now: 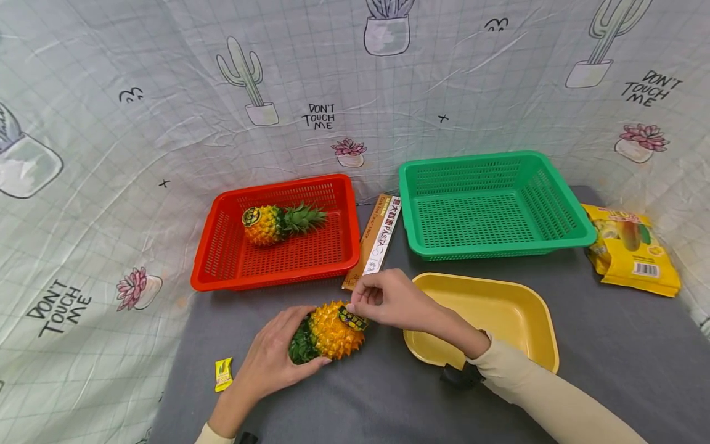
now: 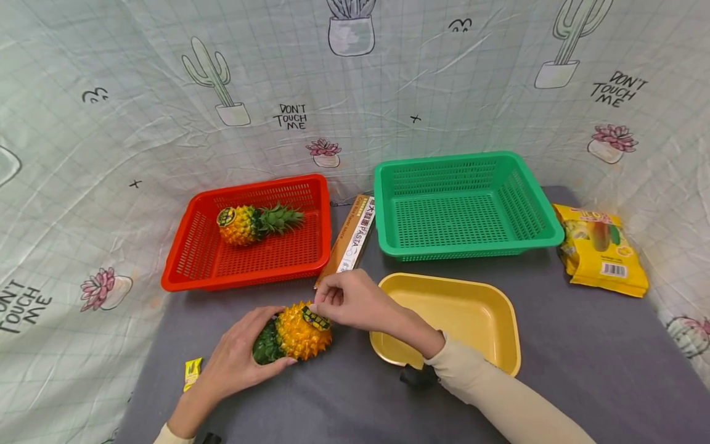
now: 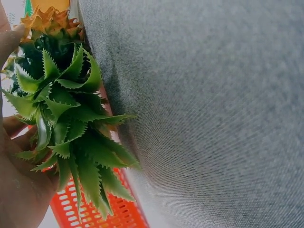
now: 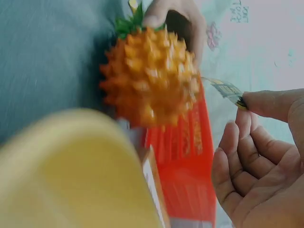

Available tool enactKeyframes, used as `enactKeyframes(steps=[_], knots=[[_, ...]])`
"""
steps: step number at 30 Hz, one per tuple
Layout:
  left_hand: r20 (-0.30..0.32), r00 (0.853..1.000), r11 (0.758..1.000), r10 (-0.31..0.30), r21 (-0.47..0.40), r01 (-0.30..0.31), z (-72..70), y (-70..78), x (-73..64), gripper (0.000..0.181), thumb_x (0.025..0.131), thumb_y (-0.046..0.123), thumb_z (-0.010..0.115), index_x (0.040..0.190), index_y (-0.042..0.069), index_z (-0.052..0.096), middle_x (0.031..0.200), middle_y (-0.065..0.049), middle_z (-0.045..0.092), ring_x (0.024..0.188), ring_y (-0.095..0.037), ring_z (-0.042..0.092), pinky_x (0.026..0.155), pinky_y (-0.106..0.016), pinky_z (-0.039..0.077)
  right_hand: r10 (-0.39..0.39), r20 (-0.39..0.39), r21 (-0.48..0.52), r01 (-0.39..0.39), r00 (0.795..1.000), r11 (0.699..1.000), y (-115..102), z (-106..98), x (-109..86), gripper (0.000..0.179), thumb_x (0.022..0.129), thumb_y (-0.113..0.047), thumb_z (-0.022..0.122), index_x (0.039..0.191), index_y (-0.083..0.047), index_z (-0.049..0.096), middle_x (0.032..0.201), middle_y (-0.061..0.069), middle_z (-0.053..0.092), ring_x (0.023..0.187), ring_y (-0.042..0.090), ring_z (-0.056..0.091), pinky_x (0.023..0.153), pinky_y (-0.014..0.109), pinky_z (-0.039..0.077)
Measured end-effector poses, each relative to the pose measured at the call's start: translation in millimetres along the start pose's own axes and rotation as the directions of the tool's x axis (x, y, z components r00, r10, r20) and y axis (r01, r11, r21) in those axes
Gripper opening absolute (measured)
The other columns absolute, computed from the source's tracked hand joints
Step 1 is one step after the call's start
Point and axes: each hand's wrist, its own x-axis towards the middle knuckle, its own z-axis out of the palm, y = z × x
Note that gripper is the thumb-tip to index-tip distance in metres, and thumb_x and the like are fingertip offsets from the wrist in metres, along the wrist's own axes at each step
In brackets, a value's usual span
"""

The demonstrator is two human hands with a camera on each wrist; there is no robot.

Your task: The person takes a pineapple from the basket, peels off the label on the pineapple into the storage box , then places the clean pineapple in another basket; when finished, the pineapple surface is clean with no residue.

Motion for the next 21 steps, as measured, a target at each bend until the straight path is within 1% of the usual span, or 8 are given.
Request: enactKeyframes(steps=[6,11,14,17,21], knots=[[-0.005,1.000,1.000,0.001,0.001,-0.001,0.5,0.1,-0.7,0.085,0.080,0.068,0.083,0.147,0.021,0.058,0.137,0.005,0.061,0.120,-0.017,0.061,0.096,-0.052,0.053,0.058,-0.014,0.008,-0.058,0.998,0.998,12,-30,-10.1,0.008,0.094,-0.019,0.080,0.088,-0.018,0.075,0.079,-0.008,0.069,0.069,0.014,0.065,0.065,0.031,0.055],[0.003,1.000,1.000,-0.010,0.008,0.010,0.3,0.8,-1.0,0.087,0.080,0.070,0.082,0.147,0.022,0.057,0.137,0.004,0.061,0.122,-0.017,0.061,0.097,-0.052,0.053,0.111,-0.011,-0.024,-0.111,0.994,0.994,24,-51,-19.2,0.011,0.095,-0.024,0.080,0.088,-0.018,0.075,0.078,-0.007,0.069,0.068,0.016,0.065,0.066,0.031,0.054],[0.010,1.000,1.000,-0.022,0.009,0.022,-0.3,2.0,-1.2,0.088,0.079,0.072,0.082,0.147,0.022,0.057,0.138,0.004,0.061,0.123,-0.018,0.060,0.098,-0.053,0.052,0.126,0.019,-0.038,-0.125,0.992,0.991,30,-60,-23.8,0.012,0.096,-0.025,0.080,0.088,-0.018,0.074,0.077,-0.006,0.069,0.069,0.016,0.065,0.067,0.032,0.054],[0.015,0.999,1.000,-0.030,0.008,0.030,-0.9,3.3,-1.3,0.089,0.079,0.072,0.082,0.148,0.021,0.057,0.138,0.004,0.061,0.124,-0.018,0.060,0.099,-0.054,0.052,0.137,0.067,-0.041,-0.134,0.988,0.990,36,-68,-27.5,0.012,0.096,-0.024,0.080,0.088,-0.018,0.074,0.076,-0.005,0.069,0.069,0.015,0.064,0.066,0.031,0.054],[0.018,0.999,0.999,-0.032,0.007,0.032,-1.0,4.2,-1.2,0.089,0.079,0.070,0.083,0.148,0.021,0.056,0.139,0.004,0.060,0.125,-0.019,0.060,0.100,-0.054,0.051,0.153,0.135,-0.046,-0.148,0.979,0.988,43,-74,-33.1,0.012,0.096,-0.022,0.080,0.087,-0.017,0.075,0.076,-0.005,0.070,0.068,0.014,0.064,0.065,0.030,0.053]])
